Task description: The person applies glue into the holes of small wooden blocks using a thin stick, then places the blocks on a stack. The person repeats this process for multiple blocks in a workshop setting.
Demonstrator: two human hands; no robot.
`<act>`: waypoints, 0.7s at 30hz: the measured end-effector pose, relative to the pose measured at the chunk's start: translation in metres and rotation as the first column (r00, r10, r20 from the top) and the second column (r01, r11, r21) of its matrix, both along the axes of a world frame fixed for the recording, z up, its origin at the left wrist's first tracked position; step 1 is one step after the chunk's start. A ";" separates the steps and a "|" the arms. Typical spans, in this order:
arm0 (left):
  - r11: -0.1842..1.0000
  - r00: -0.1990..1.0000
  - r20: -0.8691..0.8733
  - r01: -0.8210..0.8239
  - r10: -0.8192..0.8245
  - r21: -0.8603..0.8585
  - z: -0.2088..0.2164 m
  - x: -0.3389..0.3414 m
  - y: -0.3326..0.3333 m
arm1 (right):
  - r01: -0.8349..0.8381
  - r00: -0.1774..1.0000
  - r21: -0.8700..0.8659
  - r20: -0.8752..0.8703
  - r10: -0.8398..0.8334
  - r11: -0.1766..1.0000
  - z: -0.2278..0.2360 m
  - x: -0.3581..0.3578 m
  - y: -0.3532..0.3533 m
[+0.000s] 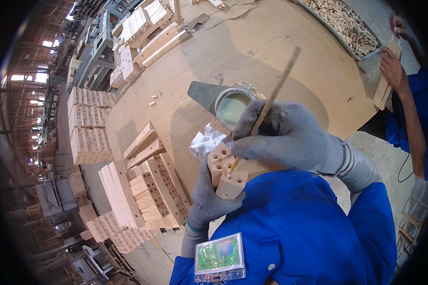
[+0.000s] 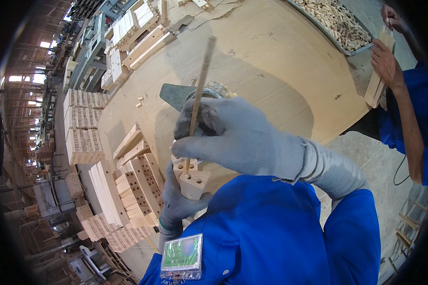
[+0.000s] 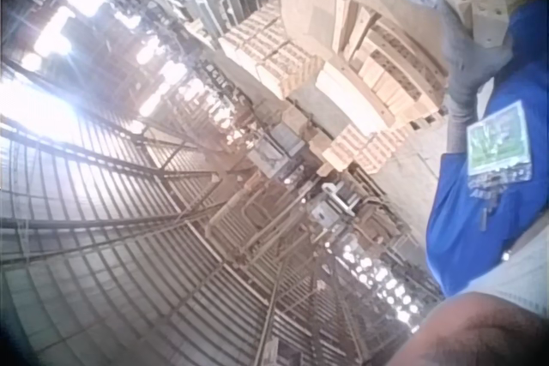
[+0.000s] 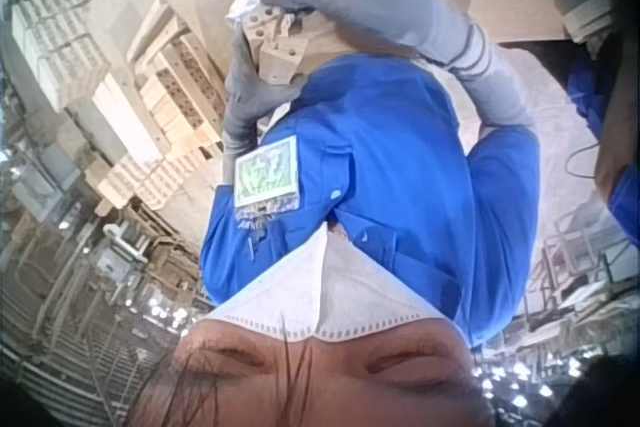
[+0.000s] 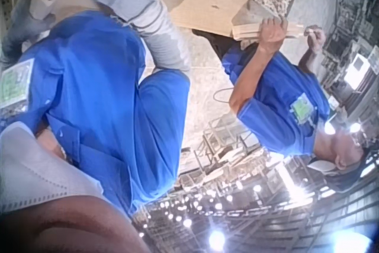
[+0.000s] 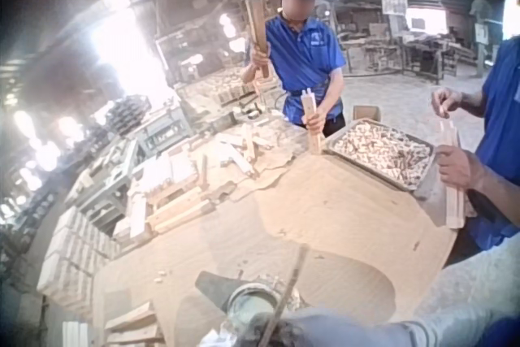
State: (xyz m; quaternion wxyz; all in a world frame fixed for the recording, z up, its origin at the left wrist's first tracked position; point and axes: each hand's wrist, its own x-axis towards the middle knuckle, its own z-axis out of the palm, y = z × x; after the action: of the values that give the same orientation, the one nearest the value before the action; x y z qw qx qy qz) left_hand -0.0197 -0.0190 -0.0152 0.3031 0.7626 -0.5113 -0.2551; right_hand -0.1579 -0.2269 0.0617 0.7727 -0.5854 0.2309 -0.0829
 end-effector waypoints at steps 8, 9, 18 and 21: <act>0.992 0.991 -0.049 -0.125 0.124 -0.017 -0.005 0.003 0.001 | 0.429 0.903 -0.305 0.142 -0.404 0.850 -0.038 -0.013 -0.014; 0.989 0.984 -0.093 -0.150 0.150 0.017 -0.003 0.003 -0.001 | 0.493 0.865 -0.310 0.274 -0.420 0.813 -0.058 -0.011 -0.013; 0.983 0.971 -0.173 -0.176 0.164 -0.050 -0.006 0.011 0.000 | 0.288 0.943 -0.931 0.235 -0.234 0.226 -0.087 -0.009 0.000; 0.984 0.978 -0.137 -0.164 0.154 -0.067 -0.010 0.014 0.003 | 0.188 0.976 -0.908 0.131 -0.174 0.374 -0.061 -0.016 -0.004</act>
State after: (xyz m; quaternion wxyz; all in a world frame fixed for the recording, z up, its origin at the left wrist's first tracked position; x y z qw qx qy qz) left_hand -0.0058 -0.0159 -0.0257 0.3852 0.7702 -0.4370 -0.2597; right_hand -0.1744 -0.2307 0.0007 0.3116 -0.8835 0.2048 -0.2836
